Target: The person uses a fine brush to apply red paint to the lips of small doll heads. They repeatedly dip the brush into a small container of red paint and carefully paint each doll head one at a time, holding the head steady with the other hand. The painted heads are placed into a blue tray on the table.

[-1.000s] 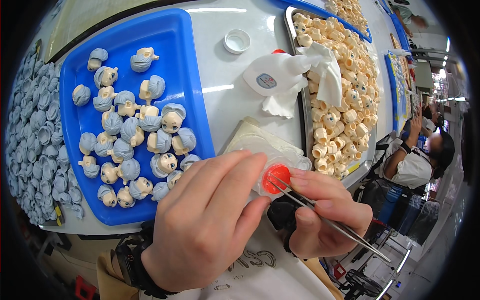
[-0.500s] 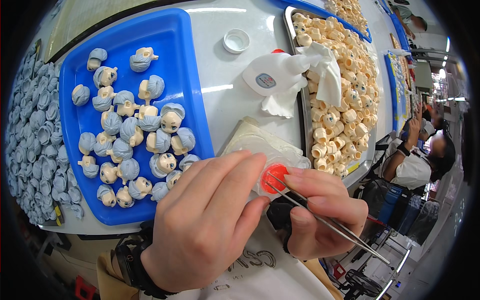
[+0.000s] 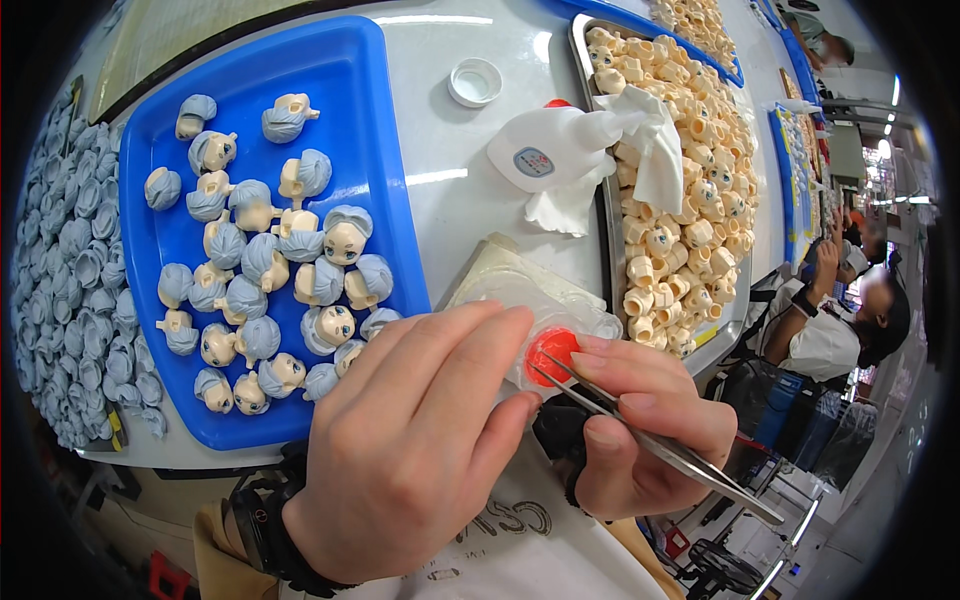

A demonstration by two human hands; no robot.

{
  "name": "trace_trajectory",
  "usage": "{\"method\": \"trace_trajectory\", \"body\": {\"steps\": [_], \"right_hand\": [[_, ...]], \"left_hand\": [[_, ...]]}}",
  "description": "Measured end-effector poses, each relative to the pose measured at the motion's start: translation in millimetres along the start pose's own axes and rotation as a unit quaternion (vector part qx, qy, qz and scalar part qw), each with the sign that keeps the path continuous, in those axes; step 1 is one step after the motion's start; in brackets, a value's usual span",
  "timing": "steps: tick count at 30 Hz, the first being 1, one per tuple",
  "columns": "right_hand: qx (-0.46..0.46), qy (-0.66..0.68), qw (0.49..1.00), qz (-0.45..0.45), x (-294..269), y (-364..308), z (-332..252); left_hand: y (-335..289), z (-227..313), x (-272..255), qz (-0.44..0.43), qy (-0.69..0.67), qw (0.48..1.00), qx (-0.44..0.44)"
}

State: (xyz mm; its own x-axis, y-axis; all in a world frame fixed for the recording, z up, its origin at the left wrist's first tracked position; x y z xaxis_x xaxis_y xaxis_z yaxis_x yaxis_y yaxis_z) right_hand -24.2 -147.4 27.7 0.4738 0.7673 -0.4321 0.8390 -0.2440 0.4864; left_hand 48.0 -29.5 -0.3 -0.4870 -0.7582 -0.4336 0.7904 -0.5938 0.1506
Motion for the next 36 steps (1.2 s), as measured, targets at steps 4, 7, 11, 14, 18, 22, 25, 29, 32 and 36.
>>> {"method": "trace_trajectory", "body": {"steps": [4, 7, 11, 14, 18, 22, 25, 29, 32, 36], "right_hand": [[-0.003, -0.004, 1.000, -0.001, 0.6, -1.2, 0.5], [-0.003, -0.003, 1.000, -0.001, 0.2, -0.8, -0.7], [0.004, 0.008, 1.000, -0.002, 0.1, -0.6, 0.8], [0.013, 0.016, 1.000, 0.003, 0.3, -1.2, 2.5], [0.027, 0.025, 0.999, 0.012, 0.8, -2.0, 2.5], [0.036, 0.045, 0.998, 0.024, 1.1, -7.5, 6.2], [0.038, 0.057, 0.997, 0.031, 2.3, -8.3, 6.7], [0.037, 0.079, 0.995, 0.039, 1.2, -9.5, 8.7], [0.037, 0.092, 0.994, 0.043, 1.4, -12.7, 11.4], [0.034, 0.087, 0.995, 0.030, 2.3, -13.5, 10.8]], "left_hand": [[-0.1, -1.5, 1.0, -0.001, 0.000, 1.000, 0.001], [0.0, -0.6, 0.2, 0.001, 0.001, 1.000, 0.000], [0.0, -0.3, 0.7, 0.001, 0.003, 1.000, 0.002], [-0.6, -0.8, 1.4, 0.003, 0.004, 1.000, 0.008], [-0.1, 1.0, 0.5, 0.005, 0.003, 1.000, 0.008], [0.0, 1.1, 0.9, 0.007, 0.005, 1.000, 0.012], [0.3, 0.8, 0.3, 0.007, 0.007, 1.000, 0.012], [0.8, 2.5, 0.2, 0.007, 0.007, 1.000, 0.015], [0.5, 2.1, 0.6, 0.007, 0.006, 1.000, 0.014], [1.5, 2.6, 0.3, 0.008, 0.008, 1.000, 0.016]]}}
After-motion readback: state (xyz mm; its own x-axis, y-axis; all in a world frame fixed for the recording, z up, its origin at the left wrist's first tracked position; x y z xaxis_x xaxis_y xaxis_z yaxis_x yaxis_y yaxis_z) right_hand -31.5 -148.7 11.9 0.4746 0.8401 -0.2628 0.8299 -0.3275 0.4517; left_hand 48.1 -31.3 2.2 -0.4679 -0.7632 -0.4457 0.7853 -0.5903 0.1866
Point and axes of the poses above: each hand's wrist, its own y-axis towards the middle knuckle, its own x-axis out of the palm, z = x × y, the point moved 9 cm from there along y, towards the middle knuckle, and after that the axes turned 2 degrees about -y, right-handed, at the moved point
